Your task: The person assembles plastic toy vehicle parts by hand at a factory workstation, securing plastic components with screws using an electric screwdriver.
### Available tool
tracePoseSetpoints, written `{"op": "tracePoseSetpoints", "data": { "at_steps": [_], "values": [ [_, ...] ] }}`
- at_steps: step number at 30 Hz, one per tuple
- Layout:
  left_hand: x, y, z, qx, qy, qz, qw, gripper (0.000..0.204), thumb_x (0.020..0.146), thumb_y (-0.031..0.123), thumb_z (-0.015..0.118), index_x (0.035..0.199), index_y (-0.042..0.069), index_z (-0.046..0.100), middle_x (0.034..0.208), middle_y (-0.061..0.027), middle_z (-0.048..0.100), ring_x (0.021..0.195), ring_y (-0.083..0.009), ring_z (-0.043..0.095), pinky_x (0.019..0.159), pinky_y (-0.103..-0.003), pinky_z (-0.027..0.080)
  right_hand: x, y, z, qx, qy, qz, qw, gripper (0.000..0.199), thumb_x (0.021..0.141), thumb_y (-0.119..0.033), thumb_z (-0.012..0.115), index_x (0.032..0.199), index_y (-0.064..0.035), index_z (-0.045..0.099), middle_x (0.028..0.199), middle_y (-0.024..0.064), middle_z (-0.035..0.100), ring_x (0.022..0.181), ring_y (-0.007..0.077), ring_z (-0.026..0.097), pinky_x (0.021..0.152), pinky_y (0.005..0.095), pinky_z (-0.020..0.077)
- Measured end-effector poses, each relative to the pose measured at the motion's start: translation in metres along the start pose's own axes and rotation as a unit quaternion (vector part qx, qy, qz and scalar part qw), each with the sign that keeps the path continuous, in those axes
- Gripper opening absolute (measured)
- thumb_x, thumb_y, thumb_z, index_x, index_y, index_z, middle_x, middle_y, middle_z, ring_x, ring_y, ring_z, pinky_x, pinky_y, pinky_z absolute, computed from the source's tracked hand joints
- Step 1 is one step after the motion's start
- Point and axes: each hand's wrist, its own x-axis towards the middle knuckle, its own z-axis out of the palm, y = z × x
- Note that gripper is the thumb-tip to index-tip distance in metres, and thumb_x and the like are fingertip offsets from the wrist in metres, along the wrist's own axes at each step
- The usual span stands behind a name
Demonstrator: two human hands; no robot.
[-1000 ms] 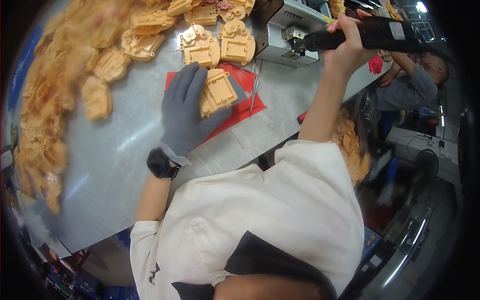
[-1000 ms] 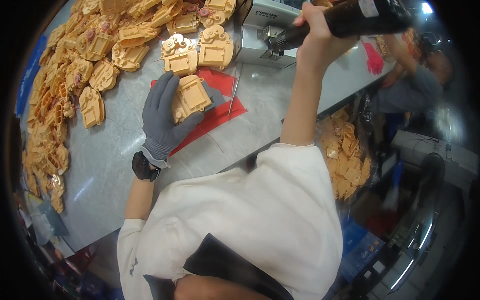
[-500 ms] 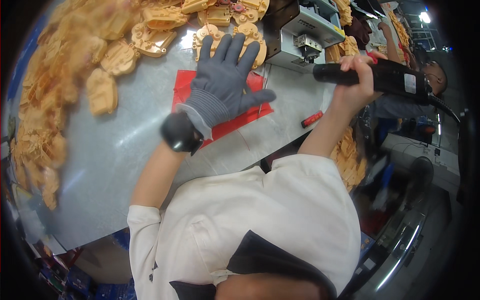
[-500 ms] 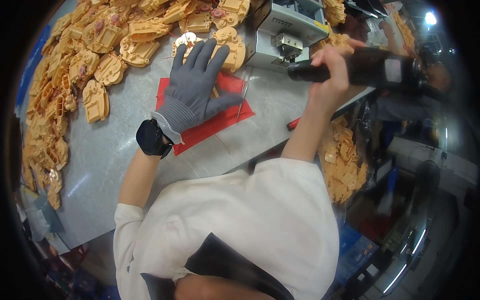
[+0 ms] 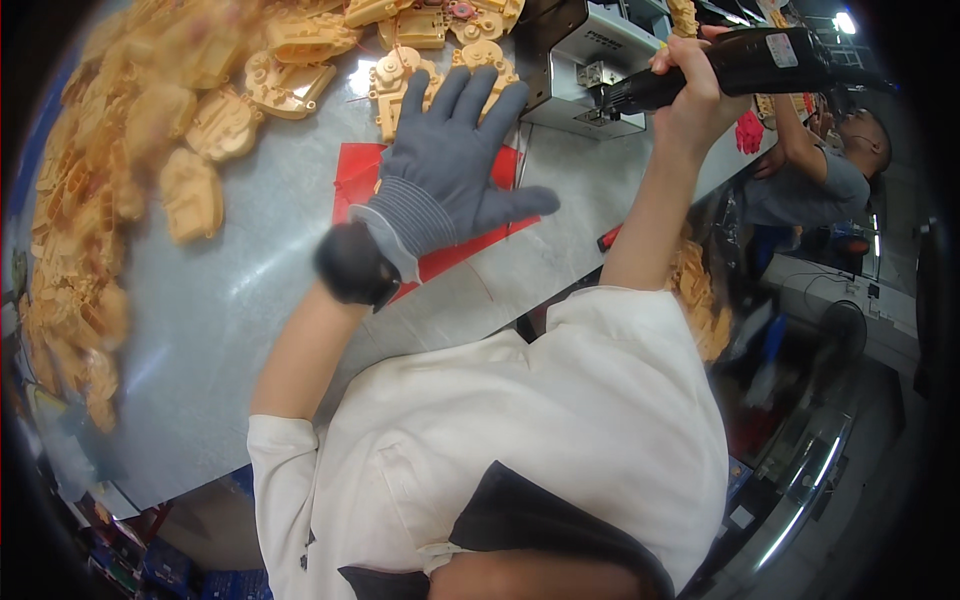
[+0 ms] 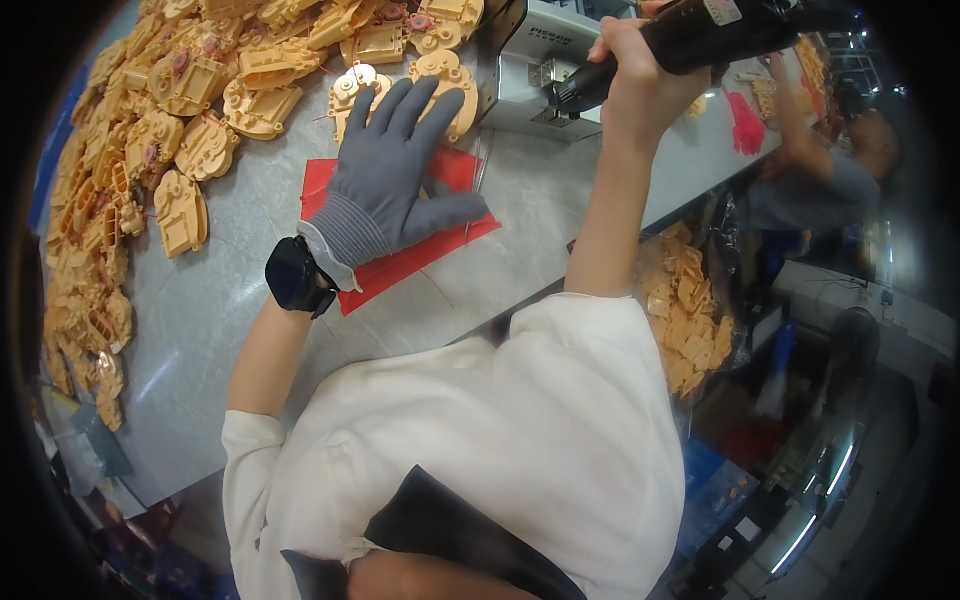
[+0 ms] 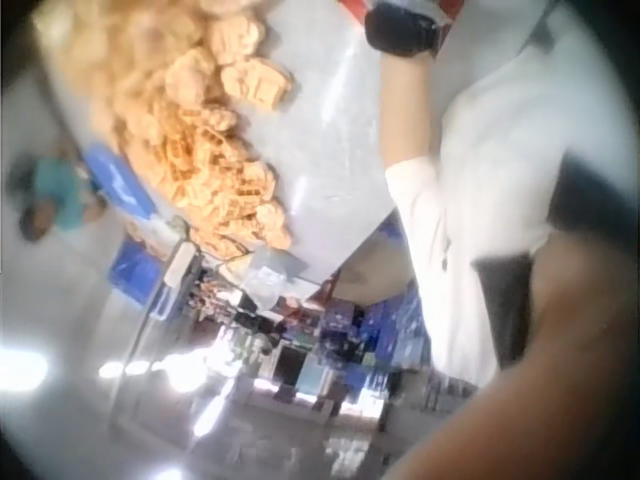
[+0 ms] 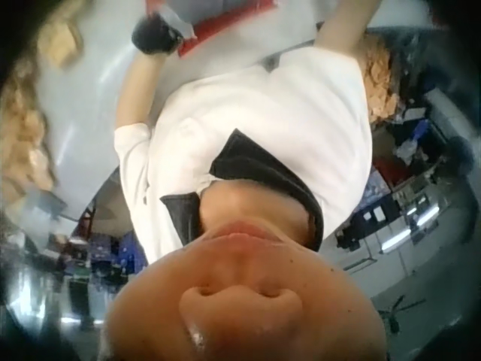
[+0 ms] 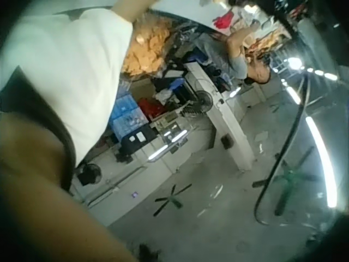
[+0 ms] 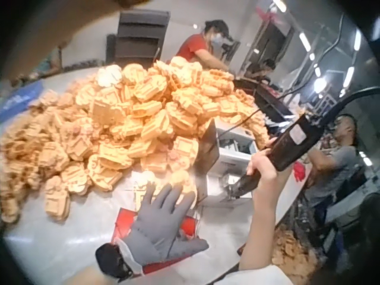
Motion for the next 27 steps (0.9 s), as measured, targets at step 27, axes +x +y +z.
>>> {"op": "tracePoseSetpoints", "data": {
  "at_steps": [27],
  "values": [
    [-0.054, 0.01, -0.027, -0.02, 0.017, -0.023, 0.999, 0.097, 0.066, 0.063, 0.064, 0.133, 0.0, 0.036, 0.135, -0.0218, 0.038, 0.128, -0.0374, 0.033, 0.108, -0.056, 0.013, -0.084, -0.086, 0.041, 0.166, -0.237, 0.055, 0.956, 0.041, 0.073, 0.001, 0.05, 0.113, -0.0016, 0.042, 0.06, 0.0064, 0.045, 0.051, 0.0177, 0.047, 0.059, 0.0364, 0.0406]
  ]
}}
